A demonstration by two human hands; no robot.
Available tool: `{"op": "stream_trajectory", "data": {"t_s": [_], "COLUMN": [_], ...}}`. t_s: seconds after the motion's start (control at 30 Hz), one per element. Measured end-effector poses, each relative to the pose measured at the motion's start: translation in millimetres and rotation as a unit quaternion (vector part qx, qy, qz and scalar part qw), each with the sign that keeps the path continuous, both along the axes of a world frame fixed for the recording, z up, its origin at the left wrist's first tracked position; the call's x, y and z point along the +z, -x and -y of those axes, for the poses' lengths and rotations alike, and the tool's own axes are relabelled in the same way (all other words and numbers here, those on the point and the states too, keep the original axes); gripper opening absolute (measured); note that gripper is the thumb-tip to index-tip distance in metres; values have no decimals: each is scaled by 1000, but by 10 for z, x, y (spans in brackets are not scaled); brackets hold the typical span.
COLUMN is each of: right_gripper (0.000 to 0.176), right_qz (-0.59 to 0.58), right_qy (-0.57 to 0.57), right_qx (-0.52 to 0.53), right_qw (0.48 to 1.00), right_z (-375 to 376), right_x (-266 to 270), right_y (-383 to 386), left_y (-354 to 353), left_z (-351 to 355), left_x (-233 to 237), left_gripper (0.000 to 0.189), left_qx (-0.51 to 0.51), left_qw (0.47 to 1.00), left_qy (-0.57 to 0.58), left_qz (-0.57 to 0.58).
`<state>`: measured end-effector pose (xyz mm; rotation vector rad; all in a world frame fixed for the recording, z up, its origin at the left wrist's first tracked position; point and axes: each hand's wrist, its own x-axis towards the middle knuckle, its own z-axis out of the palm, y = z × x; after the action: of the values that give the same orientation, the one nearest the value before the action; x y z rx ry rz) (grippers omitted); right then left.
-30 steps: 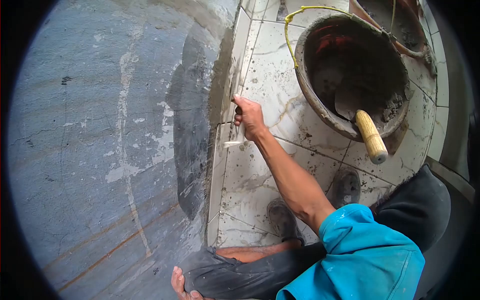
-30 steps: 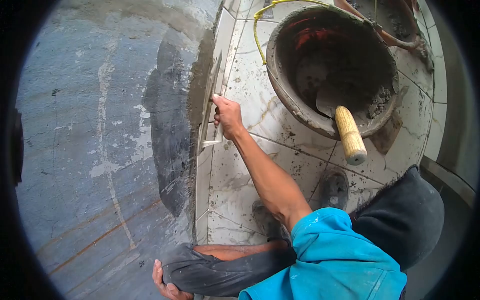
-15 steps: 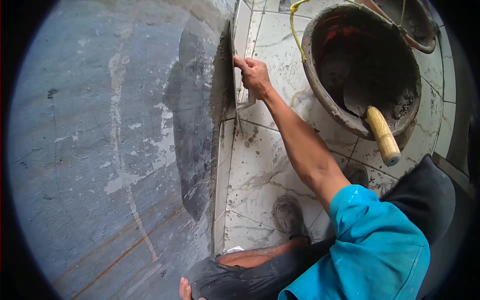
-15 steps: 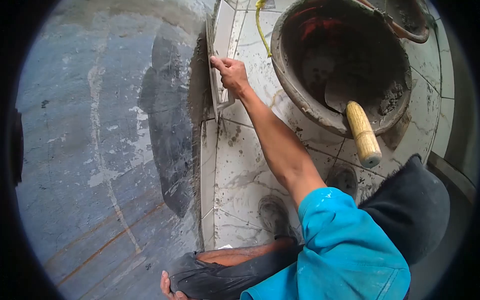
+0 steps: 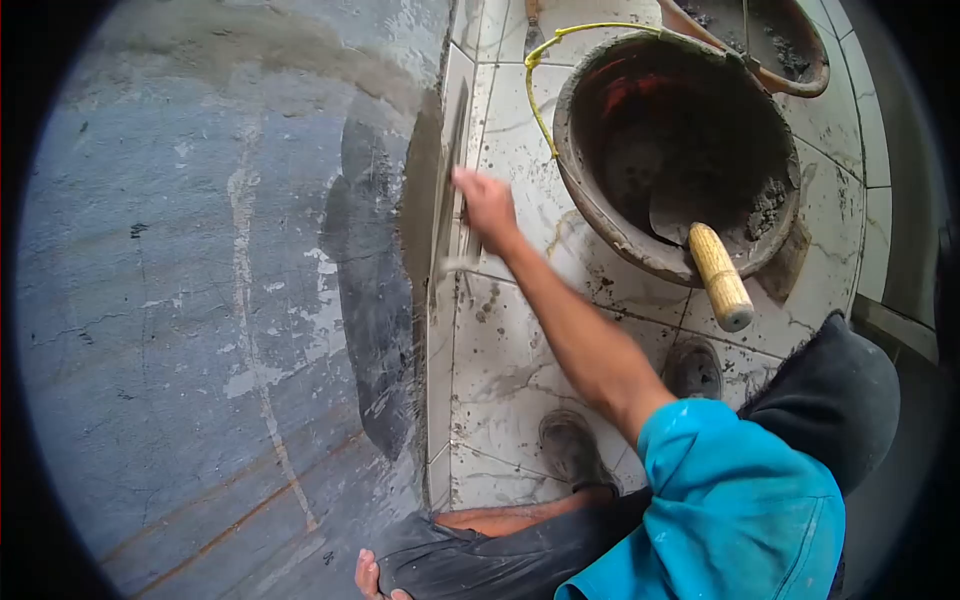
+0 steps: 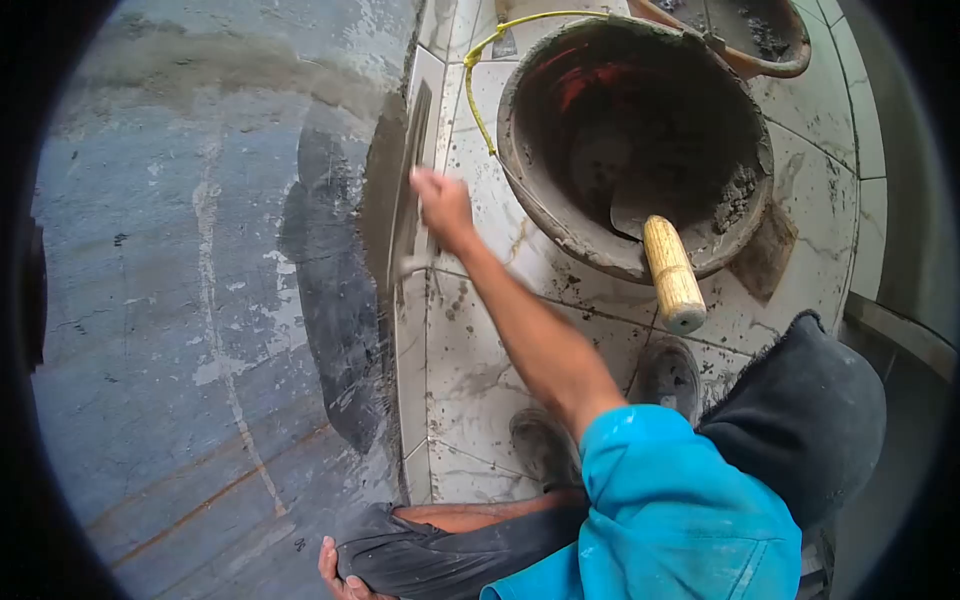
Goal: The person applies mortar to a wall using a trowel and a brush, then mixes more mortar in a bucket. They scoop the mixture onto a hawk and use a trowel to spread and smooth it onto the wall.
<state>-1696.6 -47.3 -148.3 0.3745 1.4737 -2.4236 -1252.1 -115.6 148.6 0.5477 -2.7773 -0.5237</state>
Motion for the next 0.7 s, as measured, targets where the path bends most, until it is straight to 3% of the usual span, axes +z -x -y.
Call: {"op": "stream_trajectory", "data": {"t_s": [0.1,0.17,0.2,0.23,0.3,0.37,0.43,0.5,0.53,0.6,0.63,0.67,0.7], "right_gripper": [43,44,46,48,51,47,46,45,45,42,43,44,45], "right_qz": [16,-67,-149,-160,-106,-129,-30,-33,-31,-79,-154,-142,-111], "right_qy": [27,-150,-108,-86,-11,-75,-60,35,34,-30,-2,0,-6], "right_qx": [58,46,64,70,65,-56,32,63,69,117,51,78,111], "right_qw": [998,985,981,981,992,987,997,997,997,990,987,987,988], "right_z": [146,151,151,134,76,99,-148,-67,-46,-42,121,136,191], "right_x": [-81,162,78,107,116,-280,-314,-411,-363,-257,-282,-212,-229], "right_y": [587,429,194,-98,-400,-35,546,912,823,515,276,8,-247], "left_y": [12,85,147,203,231,200,-20,-498,-615,-796,-851,-718,-392], "left_z": [-92,-115,-113,-105,-74,-112,-80,126,228,328,328,190,-9], "left_x": [12,28,5,-27,5,64,155,8,-15,-66,-86,15,128], "left_gripper": [53,52,52,52,51,47,44,37,34,37,40,40,45], "left_qx": [51,59,61,56,39,22,7,-61,-129,-121,-121,-120,-11], "left_qw": [999,998,998,998,999,999,998,985,961,963,964,965,991], "left_qy": [-9,-8,-11,-12,-13,19,45,156,239,232,227,223,132], "left_qz": [-3,5,7,3,24,26,42,-40,-51,-63,-75,-68,-20]}}
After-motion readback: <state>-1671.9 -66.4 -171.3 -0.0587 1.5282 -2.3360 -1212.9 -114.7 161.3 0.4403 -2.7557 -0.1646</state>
